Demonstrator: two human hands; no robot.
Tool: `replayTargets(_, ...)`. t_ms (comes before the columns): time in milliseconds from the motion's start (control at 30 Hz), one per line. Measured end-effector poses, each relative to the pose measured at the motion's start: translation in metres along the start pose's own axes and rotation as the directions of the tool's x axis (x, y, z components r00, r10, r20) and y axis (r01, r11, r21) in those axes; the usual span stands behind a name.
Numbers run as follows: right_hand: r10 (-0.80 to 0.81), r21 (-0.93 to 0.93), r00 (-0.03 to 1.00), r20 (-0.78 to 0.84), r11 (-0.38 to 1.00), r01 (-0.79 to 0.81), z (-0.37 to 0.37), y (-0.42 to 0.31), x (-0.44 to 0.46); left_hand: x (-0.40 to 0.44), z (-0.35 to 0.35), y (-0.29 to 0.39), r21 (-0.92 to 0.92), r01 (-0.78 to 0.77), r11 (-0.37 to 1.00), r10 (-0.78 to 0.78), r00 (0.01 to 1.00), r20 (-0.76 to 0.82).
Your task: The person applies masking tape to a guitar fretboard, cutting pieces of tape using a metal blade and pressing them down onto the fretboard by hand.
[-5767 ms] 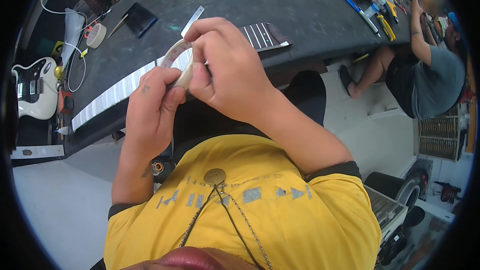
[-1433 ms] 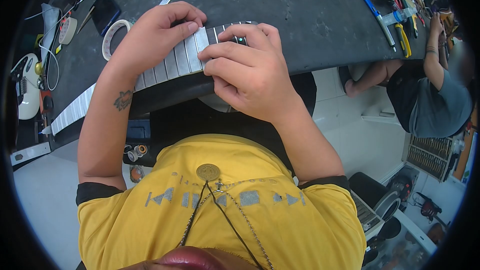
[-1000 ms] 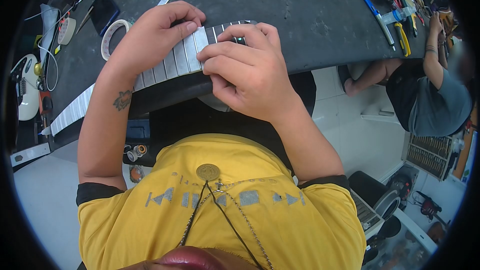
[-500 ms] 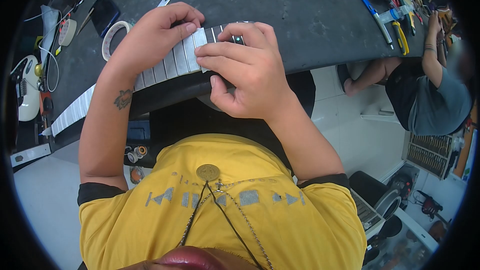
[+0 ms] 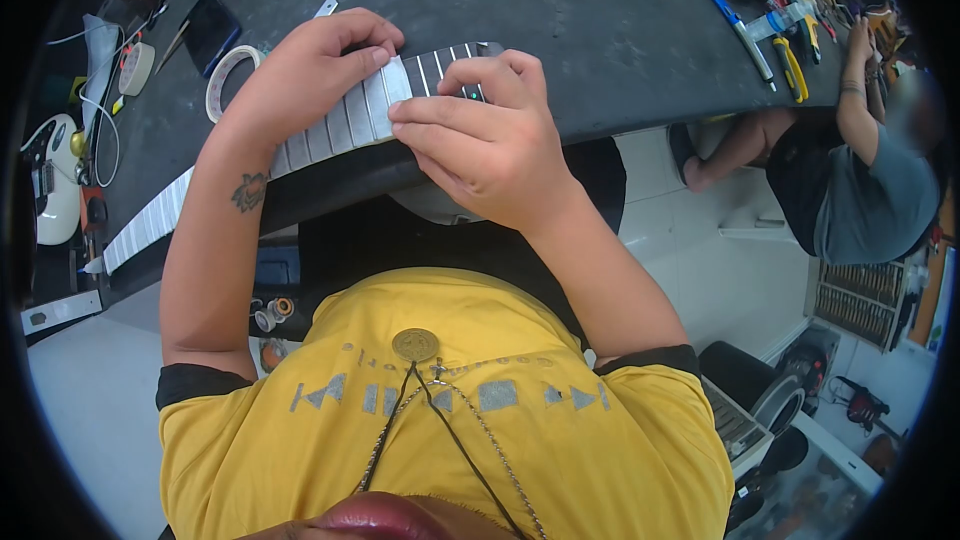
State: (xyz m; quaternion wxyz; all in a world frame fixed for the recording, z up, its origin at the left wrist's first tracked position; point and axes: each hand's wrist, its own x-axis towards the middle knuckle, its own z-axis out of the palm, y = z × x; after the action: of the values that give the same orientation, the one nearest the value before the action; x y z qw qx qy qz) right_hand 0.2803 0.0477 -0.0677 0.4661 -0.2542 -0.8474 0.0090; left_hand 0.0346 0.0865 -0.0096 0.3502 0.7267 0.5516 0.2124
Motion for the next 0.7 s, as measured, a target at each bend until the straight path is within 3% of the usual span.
replayTargets(167,-0.022,0.015,1.0,-0.019,1.0,0.022,-0.001,0.001,-0.002,0.0,-0.002,0.005,0.016,0.029,0.999,-0.029,1.0,0.004)
replayTargets(267,-0.036,0.03,0.998,-0.055,0.999,0.038,0.004,0.004,-0.003,-0.004,-0.002,0.012,0.136,0.019,0.991,-0.008,0.997,-0.08)
replayTargets(367,0.049,0.21,0.999,-0.015,0.977,-0.045,-0.016,0.001,-0.001,-0.016,-0.01,0.009,0.457,-0.401,0.794,0.488,0.868,-0.086)
replayTargets(467,0.134,0.306,0.977,-0.164,0.949,-0.079,-0.016,0.015,-0.01,-0.038,-0.01,0.018,0.439,-0.619,0.651,0.618,0.768,0.168)
replayTargets(500,0.131,0.31,0.974,-0.184,0.948,-0.069,-0.014,0.014,-0.008,-0.043,-0.007,0.013,0.417,-0.577,0.702,0.548,0.812,0.2)
replayTargets(600,0.124,0.274,0.976,-0.179,0.959,-0.071,-0.012,0.01,-0.008,-0.046,-0.01,0.014,0.483,-0.571,0.663,0.565,0.806,0.178)
replayTargets(700,0.116,0.252,0.975,-0.187,0.966,-0.067,-0.011,0.011,-0.008,-0.047,-0.011,0.017,0.441,-0.615,0.653,0.541,0.787,0.296)
